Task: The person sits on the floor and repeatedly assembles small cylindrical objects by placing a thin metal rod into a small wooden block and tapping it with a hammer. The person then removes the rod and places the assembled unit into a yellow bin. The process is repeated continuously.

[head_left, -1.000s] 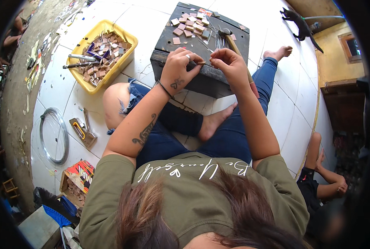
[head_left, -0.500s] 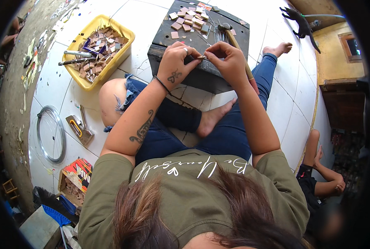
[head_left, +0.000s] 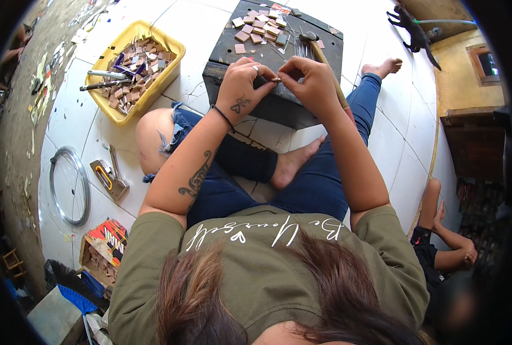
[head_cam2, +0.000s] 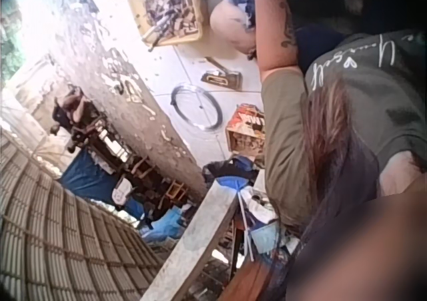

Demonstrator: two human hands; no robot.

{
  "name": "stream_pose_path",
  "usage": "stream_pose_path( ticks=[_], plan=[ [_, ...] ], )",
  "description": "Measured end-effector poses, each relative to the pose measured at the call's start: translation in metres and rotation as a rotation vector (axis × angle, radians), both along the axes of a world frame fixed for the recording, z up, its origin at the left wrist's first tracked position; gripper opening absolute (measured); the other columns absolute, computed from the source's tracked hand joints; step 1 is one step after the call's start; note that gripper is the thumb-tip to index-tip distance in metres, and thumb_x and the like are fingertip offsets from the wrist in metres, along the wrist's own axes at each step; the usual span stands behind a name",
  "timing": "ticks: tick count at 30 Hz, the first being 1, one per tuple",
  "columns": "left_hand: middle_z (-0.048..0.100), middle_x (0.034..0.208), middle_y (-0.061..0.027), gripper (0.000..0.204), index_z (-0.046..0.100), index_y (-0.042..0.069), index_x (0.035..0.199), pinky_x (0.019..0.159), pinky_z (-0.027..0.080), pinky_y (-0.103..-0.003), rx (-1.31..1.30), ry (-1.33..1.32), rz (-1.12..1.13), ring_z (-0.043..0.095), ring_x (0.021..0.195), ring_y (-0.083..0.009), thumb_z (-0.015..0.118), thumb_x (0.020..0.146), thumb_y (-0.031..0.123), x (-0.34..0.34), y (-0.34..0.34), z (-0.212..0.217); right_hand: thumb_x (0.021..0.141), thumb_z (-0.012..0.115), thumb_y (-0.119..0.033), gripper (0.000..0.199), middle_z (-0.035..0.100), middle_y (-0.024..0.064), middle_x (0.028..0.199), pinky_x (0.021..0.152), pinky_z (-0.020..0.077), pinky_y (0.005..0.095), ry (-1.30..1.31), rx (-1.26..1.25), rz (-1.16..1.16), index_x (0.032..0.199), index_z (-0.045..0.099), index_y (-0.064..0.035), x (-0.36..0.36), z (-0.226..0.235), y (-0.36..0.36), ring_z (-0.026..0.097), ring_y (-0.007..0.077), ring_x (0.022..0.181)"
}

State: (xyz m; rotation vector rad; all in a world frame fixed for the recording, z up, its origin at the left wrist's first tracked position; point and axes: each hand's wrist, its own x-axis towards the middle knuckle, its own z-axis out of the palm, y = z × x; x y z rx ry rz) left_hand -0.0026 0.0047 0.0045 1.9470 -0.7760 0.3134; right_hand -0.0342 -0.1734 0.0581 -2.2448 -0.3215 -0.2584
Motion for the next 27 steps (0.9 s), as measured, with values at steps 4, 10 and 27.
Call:
stream_pose_path(
  ticks=[4,10,27],
  plan=[
    [0.067,0.079,-0.0073,0.007,0.07,0.006,0.082,0.078,0.049,-0.038,-0.097,0.012,0.048,0.063,0.079,-0.0252,0.072,0.079,0.012,-0.006,-0.01,0.005,0.079,0.072,-0.013,0.013,0.067,0.0126,0.076,0.065,0.0515,0.0323,0.034,-0.007,-0.012,0.084,0.07,-0.0006,0.004,0.003,0.004,0.066,0.0228,0.069],
    [0.063,0.079,-0.0109,0.009,0.067,0.001,0.08,0.063,0.048,-0.034,-0.158,0.107,-0.003,0.062,0.07,-0.0259,0.07,0.083,0.009,-0.007,-0.015,0.009,0.086,0.068,-0.021,0.033,0.062,0.0156,0.102,0.079,0.0504,0.038,-0.259,-0.496,-0.336,0.115,0.063,-0.005,-0.024,-0.007,-0.031,0.063,0.0284,0.093],
    [0.062,0.078,-0.0099,0.01,0.064,0.0,0.077,0.062,0.048,-0.034,-0.101,0.066,-0.027,0.061,0.068,-0.0261,0.07,0.082,0.008,-0.005,-0.017,0.011,0.096,0.049,-0.004,0.05,0.062,0.0165,0.09,0.069,0.0499,0.0357,-0.009,-0.118,-0.056,0.145,0.043,-0.0096,-0.134,0.052,-0.041,0.063,0.028,0.073]
  ],
)
